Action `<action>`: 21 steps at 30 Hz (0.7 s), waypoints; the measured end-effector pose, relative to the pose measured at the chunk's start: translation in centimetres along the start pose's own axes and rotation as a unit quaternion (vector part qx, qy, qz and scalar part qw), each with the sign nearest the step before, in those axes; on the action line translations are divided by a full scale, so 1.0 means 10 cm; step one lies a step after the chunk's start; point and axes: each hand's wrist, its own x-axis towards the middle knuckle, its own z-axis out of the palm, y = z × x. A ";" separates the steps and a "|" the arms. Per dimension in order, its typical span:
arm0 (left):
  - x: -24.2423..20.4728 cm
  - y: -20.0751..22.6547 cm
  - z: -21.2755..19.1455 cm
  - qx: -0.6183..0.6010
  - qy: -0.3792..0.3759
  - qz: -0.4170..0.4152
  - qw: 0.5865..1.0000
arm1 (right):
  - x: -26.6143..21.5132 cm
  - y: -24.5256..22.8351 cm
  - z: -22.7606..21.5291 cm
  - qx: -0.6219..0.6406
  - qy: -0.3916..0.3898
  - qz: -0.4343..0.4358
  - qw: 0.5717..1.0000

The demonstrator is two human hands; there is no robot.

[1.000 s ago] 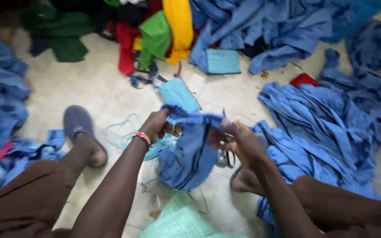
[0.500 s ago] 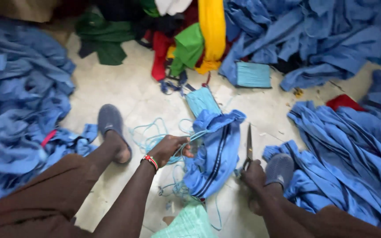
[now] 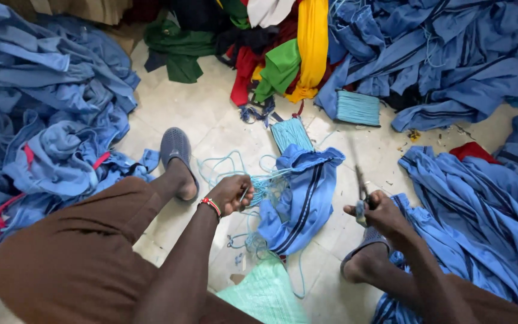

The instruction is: Threading elastic cord through the waistband of blue fabric garments using a metal threading tool on a factory floor.

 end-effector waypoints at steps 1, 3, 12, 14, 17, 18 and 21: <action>-0.13 0.08 0.04 -0.032 0.010 -0.012 0.999 | -0.06 -0.10 0.04 -0.006 -0.057 0.058 0.997; -0.26 0.14 0.01 -0.064 0.021 -0.023 0.997 | -0.41 -0.37 0.20 -0.010 -0.114 0.114 0.987; -0.37 0.10 0.00 -0.058 0.043 0.063 0.995 | -0.51 -0.44 1.01 0.111 -0.390 0.233 0.884; -0.46 0.16 0.05 -0.033 0.036 0.086 0.995 | -0.42 -0.49 1.13 0.178 -0.431 0.200 0.862; -0.41 0.19 0.05 0.002 0.024 0.126 0.992 | -0.29 -0.60 1.31 0.254 -0.434 0.160 0.849; -0.35 0.17 0.07 0.000 0.025 0.125 0.992 | -0.27 -0.63 1.36 0.253 -0.436 0.161 0.849; -0.22 0.08 0.19 -0.005 0.064 0.178 0.982 | -0.26 -0.67 1.54 0.197 -0.331 0.117 0.916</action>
